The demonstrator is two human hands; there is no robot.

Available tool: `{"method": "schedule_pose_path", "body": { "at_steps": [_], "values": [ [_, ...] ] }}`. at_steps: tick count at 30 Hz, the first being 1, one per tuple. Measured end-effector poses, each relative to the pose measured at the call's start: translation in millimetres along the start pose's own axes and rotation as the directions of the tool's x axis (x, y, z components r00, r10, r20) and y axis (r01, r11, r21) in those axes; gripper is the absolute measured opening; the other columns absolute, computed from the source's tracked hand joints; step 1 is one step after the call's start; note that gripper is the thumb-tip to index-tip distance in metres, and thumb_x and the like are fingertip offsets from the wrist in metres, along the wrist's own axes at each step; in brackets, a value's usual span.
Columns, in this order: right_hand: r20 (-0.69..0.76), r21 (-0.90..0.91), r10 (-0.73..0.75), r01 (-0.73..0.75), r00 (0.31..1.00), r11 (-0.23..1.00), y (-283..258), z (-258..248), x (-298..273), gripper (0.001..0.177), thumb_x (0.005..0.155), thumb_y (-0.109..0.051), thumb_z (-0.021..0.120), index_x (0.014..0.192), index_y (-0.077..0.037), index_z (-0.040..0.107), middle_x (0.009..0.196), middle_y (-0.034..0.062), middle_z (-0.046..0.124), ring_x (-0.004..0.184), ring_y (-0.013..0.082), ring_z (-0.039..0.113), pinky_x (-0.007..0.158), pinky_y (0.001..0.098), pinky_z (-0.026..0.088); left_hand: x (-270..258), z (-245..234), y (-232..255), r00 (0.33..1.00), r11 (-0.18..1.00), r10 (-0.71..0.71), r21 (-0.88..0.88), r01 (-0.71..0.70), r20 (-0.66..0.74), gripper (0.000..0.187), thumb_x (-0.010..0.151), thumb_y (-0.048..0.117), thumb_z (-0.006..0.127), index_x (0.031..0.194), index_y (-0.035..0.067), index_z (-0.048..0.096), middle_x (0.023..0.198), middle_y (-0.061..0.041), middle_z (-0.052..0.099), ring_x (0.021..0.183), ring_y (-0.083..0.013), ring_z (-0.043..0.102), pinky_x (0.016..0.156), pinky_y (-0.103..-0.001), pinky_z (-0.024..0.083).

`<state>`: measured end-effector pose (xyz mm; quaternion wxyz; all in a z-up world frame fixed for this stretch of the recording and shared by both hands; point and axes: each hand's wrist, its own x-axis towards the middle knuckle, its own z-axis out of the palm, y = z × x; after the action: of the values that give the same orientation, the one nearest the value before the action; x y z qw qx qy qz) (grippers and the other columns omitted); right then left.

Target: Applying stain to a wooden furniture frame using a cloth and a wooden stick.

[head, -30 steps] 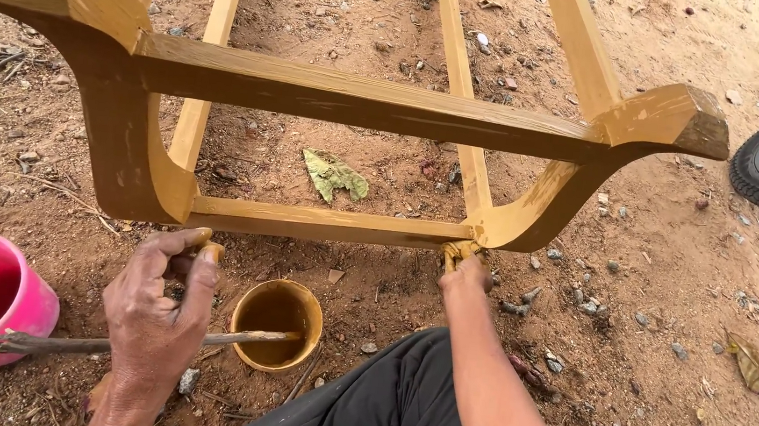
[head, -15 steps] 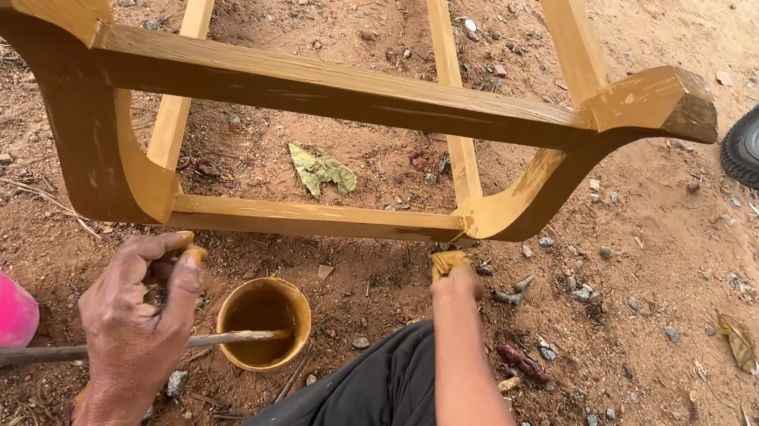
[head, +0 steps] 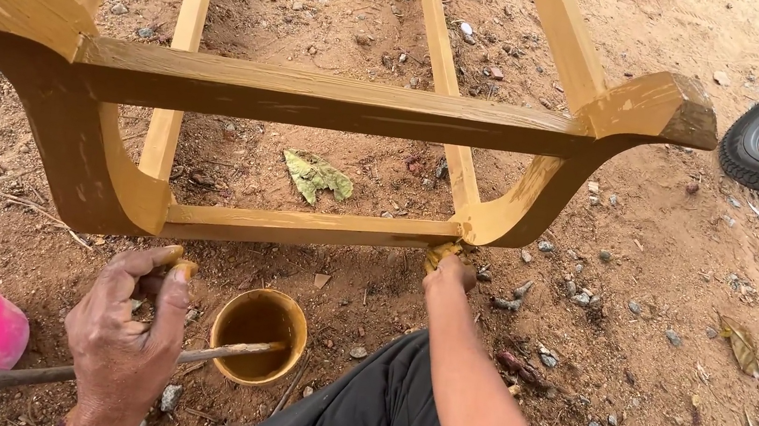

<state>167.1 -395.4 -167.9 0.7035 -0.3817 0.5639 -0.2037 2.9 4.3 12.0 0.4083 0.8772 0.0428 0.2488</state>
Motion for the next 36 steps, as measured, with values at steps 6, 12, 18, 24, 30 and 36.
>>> {"method": "schedule_pose_path", "body": {
  "at_steps": [6, 12, 18, 24, 30, 36],
  "values": [
    [0.011, -0.03, -0.23, 0.23, 0.973, 0.973, 12.3, 6.3, 1.1, 0.017, 0.096, 0.007, 0.053, 0.107, -0.003, 0.061, 0.113, 0.0134, 0.068, 0.088, 0.0214, 0.072, 0.075, 0.0367, 0.066, 2.0, -4.3, 7.8, 1.0, 1.0, -0.024, 0.002, 0.024, -0.001, 0.02, 0.096, 0.009, 0.072, 0.114, -0.001, 0.07, 0.094, -0.011, 0.073, 0.075, -0.0157, 0.072, 0.067, -0.031, 0.059],
    [0.037, -0.048, -0.264, 0.265, 0.964, 0.963, 4.6, 2.2, -16.0, 0.018, 0.095, 0.007, 0.055, 0.104, -0.007, 0.061, 0.109, 0.0115, 0.068, 0.087, 0.0197, 0.073, 0.074, 0.0332, 0.066, -1.2, -0.7, -6.0, 0.999, 0.999, -0.045, -0.026, 0.045, 0.01, 0.021, 0.096, 0.009, 0.07, 0.114, -0.001, 0.069, 0.097, -0.014, 0.073, 0.076, -0.0154, 0.072, 0.063, -0.029, 0.06],
    [0.205, 0.146, -0.321, 0.296, 0.924, 0.944, -5.5, -12.4, -16.9, 0.018, 0.098, 0.0, 0.062, 0.115, -0.006, 0.063, 0.114, 0.0081, 0.068, 0.091, 0.0205, 0.072, 0.074, 0.0362, 0.067, 2.7, -11.5, -1.3, 0.998, 0.993, 0.005, -0.115, -0.012, -0.063, 0.021, 0.099, 0.007, 0.067, 0.117, -0.002, 0.068, 0.092, -0.011, 0.074, 0.076, -0.0137, 0.072, 0.063, -0.026, 0.055],
    [0.672, 0.095, -0.017, -0.064, 0.74, 0.993, -33.5, -36.3, -144.9, 0.026, 0.097, -0.005, 0.059, 0.123, -0.008, 0.064, 0.11, 0.0121, 0.074, 0.094, 0.0247, 0.076, 0.08, 0.0376, 0.068, 12.2, -28.8, 7.0, 0.984, 0.977, -0.063, -0.213, 0.027, -0.165, 0.019, 0.1, 0.009, 0.066, 0.115, -0.002, 0.068, 0.083, -0.006, 0.069, 0.064, -0.0097, 0.064, 0.054, -0.024, 0.051],
    [0.931, -0.364, 0.231, 0.787, 0.284, 0.498, -11.2, -51.6, -282.9, 0.019, 0.087, -0.006, 0.075, 0.105, -0.01, 0.07, 0.105, 0.0069, 0.077, 0.093, 0.0159, 0.078, 0.081, 0.0299, 0.069, 10.6, -37.7, -1.8, 0.961, 0.964, -0.007, -0.257, -0.067, -0.277, 0.017, 0.103, 0.007, 0.066, 0.117, -0.003, 0.067, 0.092, -0.006, 0.069, 0.072, -0.0098, 0.064, 0.06, -0.024, 0.056],
    [0.922, 0.168, 0.388, 0.918, -0.017, -0.36, 74.9, -45.8, -280.0, 0.012, 0.099, -0.013, 0.06, 0.102, -0.014, 0.071, 0.074, 0.008, 0.072, 0.061, 0.0192, 0.069, 0.057, 0.0389, 0.056, 15.6, -37.7, -13.3, 0.951, 0.954, -0.04, -0.293, -0.055, -0.308, 0.016, 0.103, 0.009, 0.064, 0.115, 0.0, 0.067, 0.092, -0.004, 0.073, 0.073, -0.0069, 0.069, 0.059, -0.022, 0.059]
  ]
}}
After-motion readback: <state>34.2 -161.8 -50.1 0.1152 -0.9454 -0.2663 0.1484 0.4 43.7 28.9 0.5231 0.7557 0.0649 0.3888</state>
